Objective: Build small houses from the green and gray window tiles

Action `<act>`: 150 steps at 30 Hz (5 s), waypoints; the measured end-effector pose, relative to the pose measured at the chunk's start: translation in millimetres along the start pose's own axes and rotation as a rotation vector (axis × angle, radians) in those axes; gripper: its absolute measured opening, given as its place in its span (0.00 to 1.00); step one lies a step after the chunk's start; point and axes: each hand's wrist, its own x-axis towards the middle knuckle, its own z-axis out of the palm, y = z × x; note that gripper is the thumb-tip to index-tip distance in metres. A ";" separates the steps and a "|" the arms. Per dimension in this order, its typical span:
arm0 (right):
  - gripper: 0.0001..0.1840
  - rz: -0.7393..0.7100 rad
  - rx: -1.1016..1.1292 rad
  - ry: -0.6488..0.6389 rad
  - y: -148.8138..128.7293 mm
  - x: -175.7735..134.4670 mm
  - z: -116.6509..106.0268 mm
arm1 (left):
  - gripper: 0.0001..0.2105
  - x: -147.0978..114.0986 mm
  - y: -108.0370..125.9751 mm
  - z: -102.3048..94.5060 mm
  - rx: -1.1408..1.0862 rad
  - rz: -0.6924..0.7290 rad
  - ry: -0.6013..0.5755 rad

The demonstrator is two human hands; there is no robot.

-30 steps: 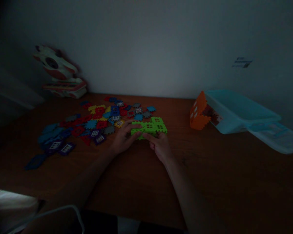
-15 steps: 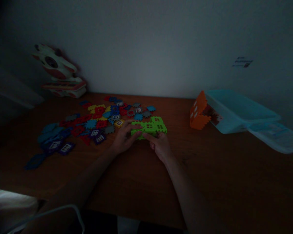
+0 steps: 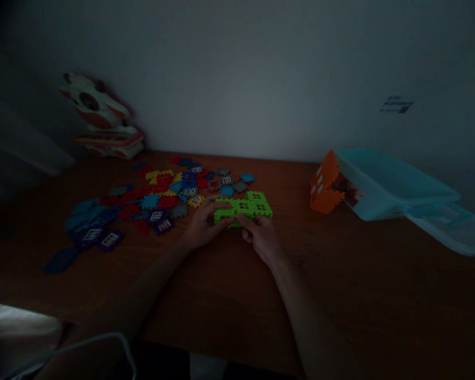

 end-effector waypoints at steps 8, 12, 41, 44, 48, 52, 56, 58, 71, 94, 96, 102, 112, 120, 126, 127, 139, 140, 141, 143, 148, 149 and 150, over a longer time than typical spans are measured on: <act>0.23 0.016 -0.004 -0.034 -2.4 -1.2 0.3 | 0.13 1.3 -3.4 -0.8 -0.058 -0.013 0.014; 0.23 0.009 -0.026 -0.038 -1.4 -1.2 0.4 | 0.13 0.6 -1.8 -0.1 -0.051 -0.019 0.029; 0.23 -0.043 -0.082 0.003 -0.1 -1.5 3.2 | 0.13 -3.3 -1.7 11.7 -0.145 -0.114 0.090; 0.22 -0.041 -0.025 0.009 -0.6 -1.0 4.5 | 0.23 -2.0 -1.8 10.4 -0.271 -0.219 0.031; 0.23 0.012 0.051 0.039 -4.7 -1.6 5.8 | 0.32 -2.3 -6.3 10.8 -0.422 -0.297 -0.043; 0.25 0.026 -0.030 0.056 -7.9 -2.9 5.0 | 0.29 -3.0 -9.2 11.1 -0.416 -0.303 -0.020; 0.26 0.006 -0.139 0.038 -6.9 -3.3 3.1 | 0.28 -2.6 -7.4 9.5 -0.393 -0.280 -0.009; 0.26 0.004 -0.151 0.034 -6.0 -3.2 2.4 | 0.27 -2.5 -5.4 9.1 -0.374 -0.265 -0.009; 0.21 -0.064 -0.049 -0.049 -3.6 -1.7 -1.6 | 0.29 -2.1 1.4 10.6 -0.407 -0.267 -0.012; 0.21 -0.129 -0.203 0.068 -13.2 -5.0 -1.6 | 0.32 0.2 9.4 9.8 -0.543 -0.268 -0.002; 0.21 -0.132 -0.212 0.070 -14.6 -6.1 -0.9 | 0.32 0.7 10.2 9.2 -0.554 -0.277 0.008; 0.21 -0.152 -0.266 0.063 -11.7 -5.0 -3.0 | 0.27 2.7 7.6 4.8 -0.591 -0.316 -0.021; 0.21 -0.143 -0.274 0.071 -13.7 -8.0 1.6 | 0.17 3.1 6.2 5.9 -0.475 -0.342 0.045; 0.22 -0.151 -0.267 0.084 -14.6 -6.8 1.5 | 0.31 -0.7 6.9 8.7 -0.479 -0.256 -0.010; 0.30 -0.245 -0.362 0.130 -13.6 -12.4 6.7 | 0.30 3.4 6.8 8.6 -0.531 -0.386 0.129; 0.33 -0.299 -0.407 0.151 -12.6 -13.6 7.4 | 0.29 5.1 5.8 8.0 -0.563 -0.421 0.163; 0.17 -1.198 -1.057 0.558 -24.0 -14.5 -7.1 | 0.15 16.9 14.6 -1.4 -1.080 -0.876 0.207; 0.16 -1.155 -1.026 0.560 -24.5 -12.8 -9.1 | 0.14 17.6 16.2 -2.3 -1.081 -0.916 0.215; 0.14 -1.103 -0.999 0.541 -24.4 -10.8 -11.2 | 0.14 18.2 17.6 -3.2 -1.077 -0.951 0.221; 0.11 -1.015 -0.955 0.470 -22.6 -6.4 -15.7 | 0.14 19.3 19.3 -5.1 -1.058 -0.996 0.211; 0.15 -0.919 -0.745 0.323 -18.2 -0.5 -24.3 | 0.16 19.6 17.5 -8.1 -0.977 -1.010 0.137; 0.17 -0.889 -0.694 0.292 -18.2 -0.6 -25.0 | 0.17 19.0 16.4 -8.4 -0.946 -1.000 0.120; 0.17 -0.853 -0.657 0.262 -18.6 -0.9 -25.5 | 0.17 18.3 15.3 -8.7 -0.911 -0.988 0.098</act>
